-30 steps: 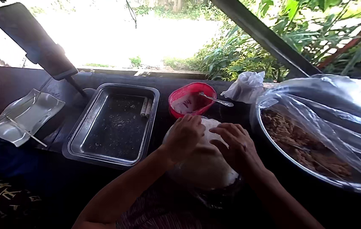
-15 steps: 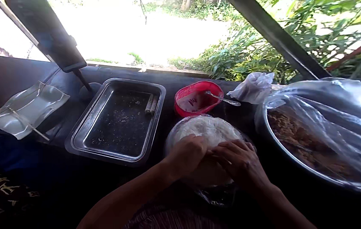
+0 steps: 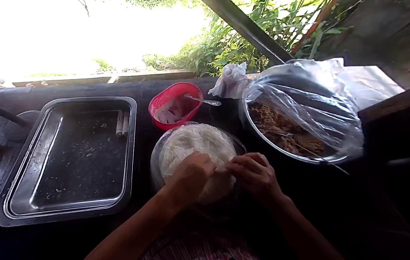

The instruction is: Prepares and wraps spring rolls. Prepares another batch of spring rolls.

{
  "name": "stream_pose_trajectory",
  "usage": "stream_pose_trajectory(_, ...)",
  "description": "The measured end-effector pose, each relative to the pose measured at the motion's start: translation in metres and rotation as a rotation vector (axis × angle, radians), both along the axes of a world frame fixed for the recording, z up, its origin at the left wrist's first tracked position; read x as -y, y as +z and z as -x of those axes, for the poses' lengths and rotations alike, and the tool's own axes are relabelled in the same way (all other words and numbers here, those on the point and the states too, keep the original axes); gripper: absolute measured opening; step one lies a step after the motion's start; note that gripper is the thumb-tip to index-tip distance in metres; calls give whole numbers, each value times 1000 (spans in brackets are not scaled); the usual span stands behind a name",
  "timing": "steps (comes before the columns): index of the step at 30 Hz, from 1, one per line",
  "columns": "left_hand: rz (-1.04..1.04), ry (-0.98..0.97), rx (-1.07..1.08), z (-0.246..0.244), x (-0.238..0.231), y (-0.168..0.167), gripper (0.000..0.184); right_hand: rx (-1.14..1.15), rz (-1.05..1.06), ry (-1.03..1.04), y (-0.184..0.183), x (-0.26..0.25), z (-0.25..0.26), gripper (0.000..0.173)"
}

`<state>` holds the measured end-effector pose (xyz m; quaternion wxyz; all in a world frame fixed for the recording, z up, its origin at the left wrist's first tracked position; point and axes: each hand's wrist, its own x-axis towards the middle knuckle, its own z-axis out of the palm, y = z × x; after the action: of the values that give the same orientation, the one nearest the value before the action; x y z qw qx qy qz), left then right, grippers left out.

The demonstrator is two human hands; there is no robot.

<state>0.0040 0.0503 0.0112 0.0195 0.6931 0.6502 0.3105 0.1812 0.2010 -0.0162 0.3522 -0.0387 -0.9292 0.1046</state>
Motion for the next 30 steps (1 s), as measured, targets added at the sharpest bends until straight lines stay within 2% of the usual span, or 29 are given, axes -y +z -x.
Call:
stream_pose_trajectory(5, -67, -1, -53, -1, 4, -6, 19, -12, -51, -53, -3, 5, -3, 20)
stream_pose_trajectory(8, -78, -5, -65, -4, 7, -6, 27, -49, -44, -78, 0, 12, 2, 17)
stream_pose_trajectory(11, -74, -3, -68, -5, 7, -5, 26, -100, -20, -57, 1, 20, 12, 14)
stream_pose_trajectory(14, -24, 11, 22, 0, 11, 1, 21, -91, -4, -4, 1, 29, 21, 13)
stream_pose_trajectory(18, 49, 50, 175, 13, 26, 15, 27, -23, 1, 58, 3, 34, 27, 19)
stream_pose_trajectory(24, 62, 60, -62, 33, 37, 13, 25, 113, 21, 61, 20, 34, 34, 20)
stream_pose_trajectory(27, 113, 63, -91, 32, 36, 11, 26, 225, 29, 26, 33, 42, 44, 26)
stream_pose_trajectory(30, 124, 93, -116, 27, 35, 11, 24, 293, 99, 28, 36, 51, 51, 22)
